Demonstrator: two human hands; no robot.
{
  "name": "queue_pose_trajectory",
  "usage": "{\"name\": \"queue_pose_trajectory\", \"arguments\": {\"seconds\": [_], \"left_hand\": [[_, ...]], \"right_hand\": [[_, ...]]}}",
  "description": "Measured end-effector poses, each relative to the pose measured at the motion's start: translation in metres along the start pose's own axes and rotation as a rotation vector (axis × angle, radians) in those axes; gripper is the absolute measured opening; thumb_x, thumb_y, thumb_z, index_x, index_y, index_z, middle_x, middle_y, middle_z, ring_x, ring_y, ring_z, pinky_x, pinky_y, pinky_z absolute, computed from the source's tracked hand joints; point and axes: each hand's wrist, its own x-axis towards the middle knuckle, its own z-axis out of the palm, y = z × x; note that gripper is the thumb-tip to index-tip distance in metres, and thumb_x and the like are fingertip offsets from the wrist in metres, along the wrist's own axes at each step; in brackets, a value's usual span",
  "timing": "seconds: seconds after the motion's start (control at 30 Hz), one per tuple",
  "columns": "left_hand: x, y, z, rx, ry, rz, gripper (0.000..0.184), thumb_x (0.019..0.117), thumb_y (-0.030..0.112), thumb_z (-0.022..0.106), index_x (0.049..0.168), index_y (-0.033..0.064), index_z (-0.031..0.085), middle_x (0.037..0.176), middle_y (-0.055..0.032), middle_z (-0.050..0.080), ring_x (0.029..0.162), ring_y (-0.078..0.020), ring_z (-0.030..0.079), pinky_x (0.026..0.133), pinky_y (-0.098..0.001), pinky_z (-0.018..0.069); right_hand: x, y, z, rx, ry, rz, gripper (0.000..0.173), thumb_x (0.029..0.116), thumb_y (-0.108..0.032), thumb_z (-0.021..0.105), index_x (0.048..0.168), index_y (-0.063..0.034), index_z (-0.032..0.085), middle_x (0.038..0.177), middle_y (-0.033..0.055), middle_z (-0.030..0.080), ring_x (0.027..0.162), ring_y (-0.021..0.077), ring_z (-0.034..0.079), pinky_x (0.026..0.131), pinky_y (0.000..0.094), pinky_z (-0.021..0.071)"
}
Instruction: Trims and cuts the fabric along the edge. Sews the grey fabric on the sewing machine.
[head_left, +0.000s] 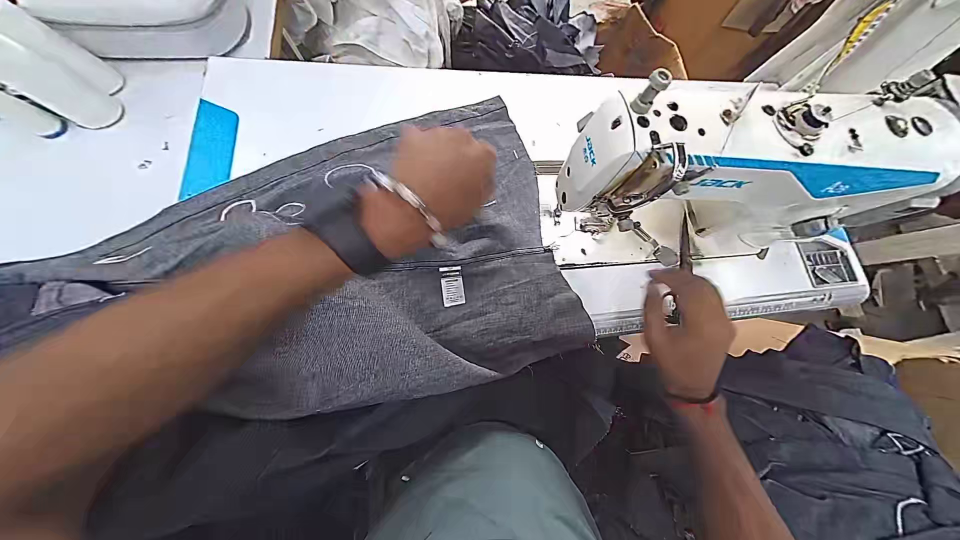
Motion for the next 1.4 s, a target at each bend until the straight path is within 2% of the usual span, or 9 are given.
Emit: {"name": "queue_pose_trajectory", "arguments": {"seconds": [0.1, 0.17, 0.23, 0.37, 0.57, 0.73, 0.83, 1.07, 1.4], "left_hand": [[-0.028, 0.073, 0.071, -0.094, 0.114, 0.067, 0.029, 0.0974, 0.029, 0.057, 0.091, 0.0033, 0.069, 0.087, -0.0192, 0.068, 0.081, -0.0402, 0.069, 0.057, -0.0561, 0.0516], [-0.042, 0.104, 0.12, -0.101, 0.066, 0.015, 0.066, 0.1036, 0.05, 0.044, 0.138, -0.0046, 0.058, 0.145, -0.0278, 0.054, 0.134, -0.045, 0.054, 0.1, -0.0644, 0.0478], [-0.052, 0.109, 0.162, -0.141, 0.099, -0.017, 0.088, 0.1019, 0.067, 0.029, 0.16, 0.0011, 0.031, 0.17, -0.0183, 0.021, 0.158, -0.0355, 0.018, 0.125, -0.0637, 0.0147], [-0.072, 0.085, 0.179, -0.157, 0.172, 0.149, 0.093, 0.0971, 0.076, 0.031, 0.163, 0.0099, 0.03, 0.173, -0.0057, 0.019, 0.16, -0.025, 0.013, 0.128, -0.0599, 0.005], [-0.078, 0.08, 0.176, -0.105, 0.136, 0.218, 0.11, 0.0857, 0.089, 0.033, 0.164, 0.0124, 0.027, 0.173, -0.005, 0.018, 0.16, -0.0288, 0.012, 0.127, -0.0633, 0.0049], [-0.075, 0.072, 0.173, -0.106, 0.109, 0.312, 0.113, 0.084, 0.091, 0.034, 0.163, 0.0107, 0.029, 0.172, -0.0085, 0.02, 0.16, -0.0304, 0.014, 0.127, -0.064, 0.0067], [-0.075, 0.07, 0.173, -0.111, 0.099, 0.325, 0.117, 0.0833, 0.091, 0.034, 0.163, 0.007, 0.026, 0.172, -0.0102, 0.019, 0.16, -0.03, 0.013, 0.127, -0.0643, 0.0061], [-0.074, 0.069, 0.174, -0.093, 0.113, 0.339, 0.121, 0.082, 0.091, 0.037, 0.163, 0.0028, 0.024, 0.173, -0.0134, 0.015, 0.16, -0.0297, 0.012, 0.128, -0.0626, 0.0055], [-0.074, 0.067, 0.173, -0.089, 0.089, 0.348, 0.122, 0.0802, 0.093, 0.038, 0.163, 0.0034, 0.024, 0.172, -0.0125, 0.017, 0.16, -0.0293, 0.014, 0.128, -0.0633, 0.0056]], "right_hand": [[0.006, 0.066, -0.013, -0.122, -0.254, 0.366, 0.034, 0.1009, -0.022, 0.056, 0.126, -0.002, 0.068, 0.123, 0.0252, 0.066, 0.109, 0.0426, 0.066, 0.09, 0.0627, 0.0525], [0.003, 0.093, -0.008, -0.145, -0.366, 0.421, 0.038, 0.0992, -0.02, 0.059, 0.131, 0.0016, 0.062, 0.123, 0.0303, 0.063, 0.108, 0.0476, 0.065, 0.089, 0.0671, 0.0513], [0.006, 0.098, -0.002, -0.179, -0.393, 0.39, 0.041, 0.0984, -0.02, 0.06, 0.132, 0.0034, 0.059, 0.122, 0.0328, 0.062, 0.11, 0.0504, 0.063, 0.089, 0.068, 0.0506], [0.006, 0.092, -0.004, -0.207, -0.372, 0.368, 0.039, 0.0985, -0.021, 0.059, 0.129, 0.0026, 0.063, 0.122, 0.0328, 0.061, 0.114, 0.053, 0.059, 0.092, 0.0702, 0.0473], [0.002, 0.085, -0.006, -0.052, -0.375, 0.537, 0.059, 0.0917, -0.037, 0.072, 0.136, -0.0024, 0.056, 0.103, 0.0219, 0.07, 0.085, 0.0417, 0.069, 0.073, 0.0679, 0.0513], [-0.023, 0.09, -0.019, 0.77, -0.167, 0.849, 0.025, 0.0994, -0.005, 0.059, 0.124, -0.0019, 0.052, 0.103, 0.0105, 0.075, 0.081, 0.0188, 0.076, 0.075, 0.0352, 0.0647], [-0.063, 0.057, -0.024, 1.074, -0.145, 0.722, 0.02, 0.1061, -0.031, 0.055, 0.107, -0.0109, 0.057, 0.088, 0.0014, 0.07, 0.061, 0.0104, 0.065, 0.053, 0.0255, 0.0573], [-0.118, 0.007, -0.026, 0.685, -0.657, 0.17, 0.039, 0.094, -0.047, 0.066, 0.077, -0.0143, 0.054, 0.066, -0.004, 0.046, 0.056, 0.0051, 0.043, 0.048, 0.0243, 0.035], [-0.122, -0.008, -0.015, 0.619, -0.528, 0.248, 0.041, 0.0918, -0.051, 0.067, 0.078, -0.0143, 0.053, 0.062, -0.0058, 0.043, 0.052, 0.0031, 0.039, 0.045, 0.0225, 0.0317]]}}
